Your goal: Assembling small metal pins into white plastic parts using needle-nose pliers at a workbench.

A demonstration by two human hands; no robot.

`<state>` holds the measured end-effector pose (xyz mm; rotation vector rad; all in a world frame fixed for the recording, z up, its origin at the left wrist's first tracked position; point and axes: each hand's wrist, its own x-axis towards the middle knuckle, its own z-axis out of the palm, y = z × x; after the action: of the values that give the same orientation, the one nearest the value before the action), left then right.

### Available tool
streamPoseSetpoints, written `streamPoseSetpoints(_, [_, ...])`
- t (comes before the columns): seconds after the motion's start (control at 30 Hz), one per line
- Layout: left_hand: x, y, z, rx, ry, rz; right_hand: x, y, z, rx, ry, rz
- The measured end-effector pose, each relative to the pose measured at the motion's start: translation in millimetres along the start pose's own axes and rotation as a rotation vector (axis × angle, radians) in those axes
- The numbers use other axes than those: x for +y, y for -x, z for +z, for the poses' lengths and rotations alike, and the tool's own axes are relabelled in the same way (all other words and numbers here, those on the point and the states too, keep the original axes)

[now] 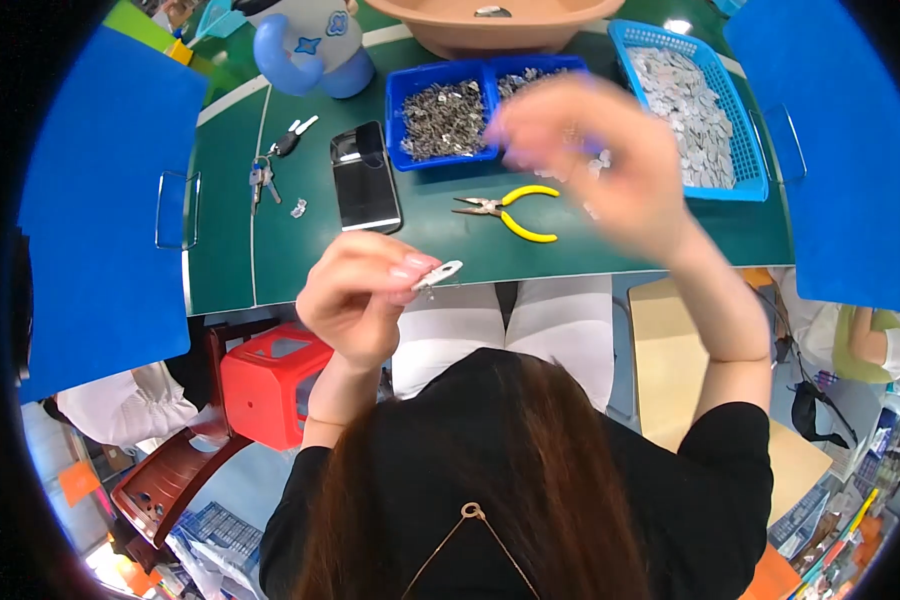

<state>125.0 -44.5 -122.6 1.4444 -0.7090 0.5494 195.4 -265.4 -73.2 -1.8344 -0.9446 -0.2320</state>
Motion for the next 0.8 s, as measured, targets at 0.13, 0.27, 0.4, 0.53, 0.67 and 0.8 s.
streamPoseSetpoints(0.13, [-1, 5, 12, 0.049, 0.459, -0.341, -35, 12, 20, -0.068, -0.008, -0.127])
streamPoseSetpoints(0.27, [-5, 9, 14, 0.051, 0.557, -0.383, -40, 20, 22, -0.065, -0.053, -0.068])
streamPoseSetpoints(0.4, [-1, 11, 14, 0.050, 0.498, -0.374, -44, 23, 24, -0.049, -0.028, -0.016])
streamPoseSetpoints(0.53, [-1, 13, 11, 0.021, 0.294, -0.219, -46, 25, 27, -0.083, 0.004, -0.038])
streamPoseSetpoints(0.67, [1, 8, 9, -0.072, 0.153, -0.005, -43, 31, 33, -0.090, -0.023, -0.159])
streamPoseSetpoints(0.8, [7, 7, 8, -0.121, 0.096, 0.075, -44, 32, 31, -0.112, -0.033, -0.203])
